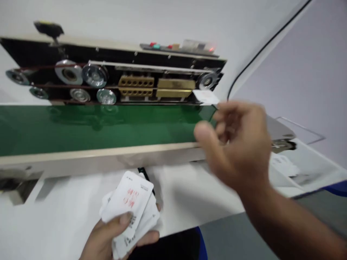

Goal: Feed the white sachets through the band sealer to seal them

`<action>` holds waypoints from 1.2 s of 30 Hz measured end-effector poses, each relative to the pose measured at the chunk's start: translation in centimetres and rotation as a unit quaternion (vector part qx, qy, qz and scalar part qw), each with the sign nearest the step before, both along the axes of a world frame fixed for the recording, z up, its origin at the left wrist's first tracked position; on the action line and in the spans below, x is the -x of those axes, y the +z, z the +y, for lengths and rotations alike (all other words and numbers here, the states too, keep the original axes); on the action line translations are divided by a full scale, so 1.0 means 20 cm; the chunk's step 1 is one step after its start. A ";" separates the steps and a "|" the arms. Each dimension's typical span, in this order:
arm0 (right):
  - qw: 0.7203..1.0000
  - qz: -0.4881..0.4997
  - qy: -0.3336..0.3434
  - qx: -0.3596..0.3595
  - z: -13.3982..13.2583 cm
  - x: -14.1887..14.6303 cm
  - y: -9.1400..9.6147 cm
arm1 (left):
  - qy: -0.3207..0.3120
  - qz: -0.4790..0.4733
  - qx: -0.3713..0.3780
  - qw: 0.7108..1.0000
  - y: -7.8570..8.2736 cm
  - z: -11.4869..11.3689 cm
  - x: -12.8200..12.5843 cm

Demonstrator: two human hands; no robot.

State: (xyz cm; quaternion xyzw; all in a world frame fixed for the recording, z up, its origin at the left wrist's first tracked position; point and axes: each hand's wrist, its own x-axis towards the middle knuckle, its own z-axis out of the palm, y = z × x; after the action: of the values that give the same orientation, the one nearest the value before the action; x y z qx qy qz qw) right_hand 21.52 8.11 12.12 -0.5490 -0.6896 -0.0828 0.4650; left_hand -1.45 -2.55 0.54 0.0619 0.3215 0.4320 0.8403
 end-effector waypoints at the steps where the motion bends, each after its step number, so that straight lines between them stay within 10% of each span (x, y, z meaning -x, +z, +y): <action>1: 0.996 -0.030 0.076 0.046 -0.11 0.07 -0.07 | 0.013 -0.013 -0.001 1.000 0.00 0.01 0.00; 5: 0.949 0.042 0.229 0.212 -0.40 0.28 -0.35 | 0.023 -0.057 -0.066 0.996 0.01 0.03 -0.02; 9: 0.897 0.142 0.252 0.334 -0.39 0.35 -0.49 | 0.019 -0.128 -0.093 0.987 0.01 0.03 0.01; 18: 0.898 -0.031 0.305 0.316 -0.34 0.22 -0.38 | -0.006 -0.206 -0.080 0.975 -0.01 0.06 0.05; 26: 0.842 -0.089 0.401 0.349 -0.24 0.24 -0.29 | 0.017 -0.219 -0.103 0.970 -0.06 0.05 0.03; 32: 0.933 -0.023 0.276 0.230 -0.24 0.17 -0.36 | -0.009 -0.225 -0.163 0.961 -0.08 0.08 0.02; 36: 0.918 -0.103 0.253 0.287 -0.24 0.08 -0.38 | -0.060 -0.186 -0.137 0.971 -0.11 0.11 0.01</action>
State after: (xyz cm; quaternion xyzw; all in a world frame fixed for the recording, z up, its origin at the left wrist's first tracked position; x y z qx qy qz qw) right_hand 20.02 3.26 4.61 -0.4543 -0.8440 0.1832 0.2186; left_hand -1.60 -0.31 -1.64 0.1138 0.0930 0.4249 0.8932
